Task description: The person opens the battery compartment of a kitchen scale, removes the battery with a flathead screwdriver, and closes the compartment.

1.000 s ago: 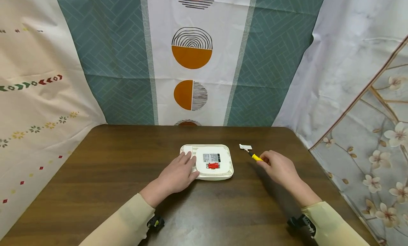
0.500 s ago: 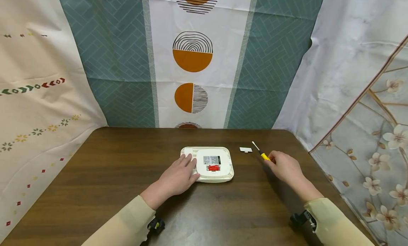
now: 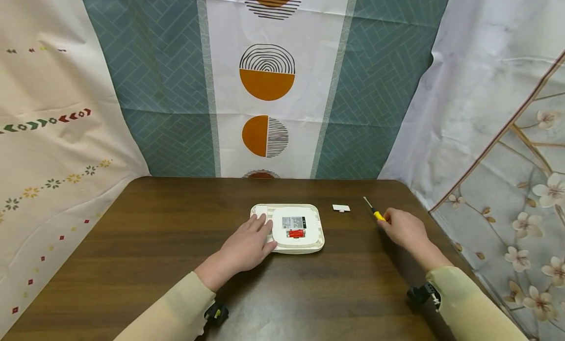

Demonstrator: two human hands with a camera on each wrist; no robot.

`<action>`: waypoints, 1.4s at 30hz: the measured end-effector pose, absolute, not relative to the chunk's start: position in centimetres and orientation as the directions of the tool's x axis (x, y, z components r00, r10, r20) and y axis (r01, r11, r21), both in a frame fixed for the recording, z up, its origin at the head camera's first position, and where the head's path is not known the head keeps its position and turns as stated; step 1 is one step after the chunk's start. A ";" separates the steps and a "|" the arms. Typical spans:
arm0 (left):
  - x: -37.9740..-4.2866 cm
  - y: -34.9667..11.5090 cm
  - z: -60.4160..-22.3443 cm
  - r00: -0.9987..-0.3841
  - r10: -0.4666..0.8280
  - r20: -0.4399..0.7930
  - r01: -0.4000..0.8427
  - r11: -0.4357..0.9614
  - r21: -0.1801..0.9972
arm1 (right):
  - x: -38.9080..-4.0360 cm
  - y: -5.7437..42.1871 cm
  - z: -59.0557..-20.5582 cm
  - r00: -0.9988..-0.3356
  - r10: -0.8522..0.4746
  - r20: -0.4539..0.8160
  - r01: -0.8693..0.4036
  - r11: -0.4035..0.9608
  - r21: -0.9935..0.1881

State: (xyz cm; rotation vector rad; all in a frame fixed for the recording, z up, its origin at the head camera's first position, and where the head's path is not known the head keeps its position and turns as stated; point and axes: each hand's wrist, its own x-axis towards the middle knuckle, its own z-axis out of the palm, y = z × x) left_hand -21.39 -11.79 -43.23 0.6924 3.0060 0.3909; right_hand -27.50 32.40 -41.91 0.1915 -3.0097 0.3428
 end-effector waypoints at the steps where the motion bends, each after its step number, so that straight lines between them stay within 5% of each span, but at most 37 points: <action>1: -21.4 -11.8 -43.2 -0.900 0.435 0.025 0.426 0.869 0.251 | -27.6 32.6 -42.0 -0.987 -0.110 0.117 -0.133 0.968 -0.213; 42: -21.4 -11.9 -43.2 -0.900 0.436 0.013 0.425 0.870 0.250 | -29.5 34.2 -42.6 -0.999 -0.049 -0.003 -0.048 0.984 -0.173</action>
